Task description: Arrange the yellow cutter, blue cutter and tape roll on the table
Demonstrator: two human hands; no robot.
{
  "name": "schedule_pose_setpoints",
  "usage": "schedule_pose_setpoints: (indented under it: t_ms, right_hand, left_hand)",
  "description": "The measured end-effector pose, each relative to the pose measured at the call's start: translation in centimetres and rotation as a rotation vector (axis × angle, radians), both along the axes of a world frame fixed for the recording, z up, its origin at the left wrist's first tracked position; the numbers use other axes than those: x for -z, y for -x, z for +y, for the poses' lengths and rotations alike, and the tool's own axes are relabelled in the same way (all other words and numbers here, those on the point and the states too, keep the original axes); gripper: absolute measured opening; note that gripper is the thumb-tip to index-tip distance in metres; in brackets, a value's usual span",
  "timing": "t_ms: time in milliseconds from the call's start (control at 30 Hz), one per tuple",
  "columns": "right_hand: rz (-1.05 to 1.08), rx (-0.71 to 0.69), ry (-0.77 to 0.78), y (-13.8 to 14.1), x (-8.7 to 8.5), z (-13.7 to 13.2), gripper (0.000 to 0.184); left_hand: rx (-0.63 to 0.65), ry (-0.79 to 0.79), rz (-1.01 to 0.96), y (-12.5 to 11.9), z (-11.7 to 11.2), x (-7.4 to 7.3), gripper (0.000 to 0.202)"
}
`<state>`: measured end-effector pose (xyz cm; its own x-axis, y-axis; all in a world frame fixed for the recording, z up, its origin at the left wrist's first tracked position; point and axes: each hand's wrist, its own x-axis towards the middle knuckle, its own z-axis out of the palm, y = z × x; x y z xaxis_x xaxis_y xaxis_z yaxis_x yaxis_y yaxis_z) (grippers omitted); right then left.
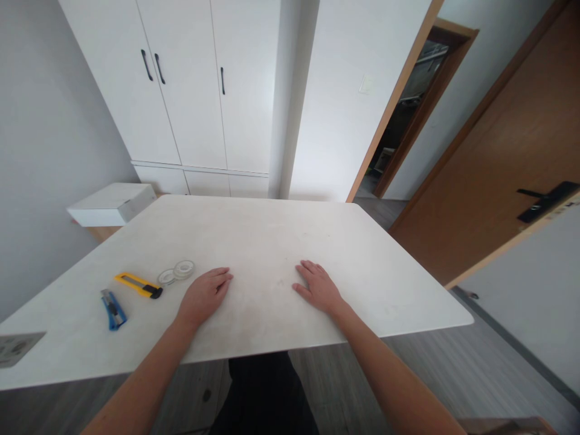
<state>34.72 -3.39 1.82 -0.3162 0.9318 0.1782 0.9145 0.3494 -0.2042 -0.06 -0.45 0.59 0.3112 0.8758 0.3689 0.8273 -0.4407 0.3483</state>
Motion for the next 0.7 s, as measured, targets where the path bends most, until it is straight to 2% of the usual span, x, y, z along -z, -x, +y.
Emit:
schedule_pose_setpoints:
  t_ms: [267, 367, 433, 500, 600, 700]
  right_hand:
    - [-0.015, 0.013, -0.007, 0.0, -0.2, 0.0, 0.059]
    - [-0.024, 0.046, 0.002, 1.7, -1.4, 0.8, 0.046]
    - [-0.001, 0.009, 0.028, 4.3, -2.7, 1.8, 0.035]
    - [0.052, -0.096, 0.042, 8.1, -4.4, 3.0, 0.03]
    - [0.112, -0.282, 0.044, 15.5, -6.7, 4.9, 0.029]
    - [0.072, -0.41, 0.085, 22.8, -7.9, 6.9, 0.031]
  left_hand:
    - [0.01, -0.008, 0.015, 0.0, 0.0, -0.1, 0.036]
    - [0.006, -0.018, 0.008, -0.3, 0.0, -0.3, 0.036]
    - [0.008, -0.022, 0.003, -0.4, -0.2, -0.6, 0.036]
    - [0.018, -0.02, -0.004, -0.5, -0.3, -0.8, 0.036]
    - [0.026, -0.009, 0.001, -0.6, -0.4, -0.8, 0.033]
    - [-0.08, 0.011, 0.058, -0.7, -0.3, -0.2, 0.029]
